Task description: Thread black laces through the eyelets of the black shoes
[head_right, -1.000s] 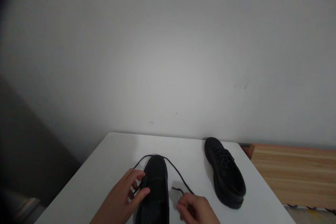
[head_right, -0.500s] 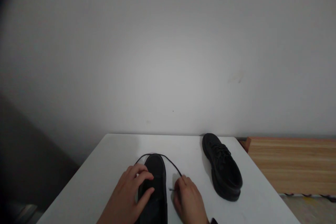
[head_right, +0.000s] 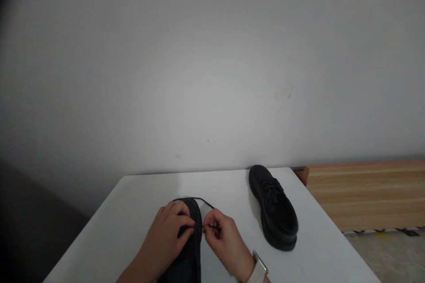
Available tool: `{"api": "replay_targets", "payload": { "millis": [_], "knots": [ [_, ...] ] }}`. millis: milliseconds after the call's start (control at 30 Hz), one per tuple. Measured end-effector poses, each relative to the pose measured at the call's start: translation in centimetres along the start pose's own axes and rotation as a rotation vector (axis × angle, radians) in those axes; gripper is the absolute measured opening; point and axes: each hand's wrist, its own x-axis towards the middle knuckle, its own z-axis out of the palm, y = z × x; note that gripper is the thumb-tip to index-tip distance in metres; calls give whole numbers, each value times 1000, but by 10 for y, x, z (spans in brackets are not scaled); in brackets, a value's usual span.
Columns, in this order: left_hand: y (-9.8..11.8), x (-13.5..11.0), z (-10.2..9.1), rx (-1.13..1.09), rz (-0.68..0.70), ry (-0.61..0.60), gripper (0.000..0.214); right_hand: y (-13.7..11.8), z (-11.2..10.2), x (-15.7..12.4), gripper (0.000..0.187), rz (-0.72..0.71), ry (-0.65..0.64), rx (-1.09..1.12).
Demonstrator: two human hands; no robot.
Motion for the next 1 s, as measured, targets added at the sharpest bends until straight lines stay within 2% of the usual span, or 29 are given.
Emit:
{"api": "replay_targets", "payload": {
  "millis": [167,333,500,600,700,833,933,1000],
  "knots": [
    [0,2,1,-4,-2,-17,21,1,5,2,9,-17,-20,0],
    [0,7,2,0,10,-23,22,-1,10,3,10,-51,40,-55],
    [-1,10,3,-6,34,-14,19,-5,5,-1,10,-89,79,-68],
    [-1,6,-7,-25,23,20,15,-17,2,-5,13,-171,92,-82],
    [1,-1,-28,-172,45,82,15,-37,3,-5,27,-228,20,-134],
    [-2,-10,-52,-381,90,108,13,-58,11,4,7,-215,-16,-233],
    [-15,-19,-52,-419,16,103,6,-64,19,13,15,-191,-49,-300],
    [-25,-28,-43,-433,-87,59,15,-67,24,17,20,-177,-97,-408]
  ]
}}
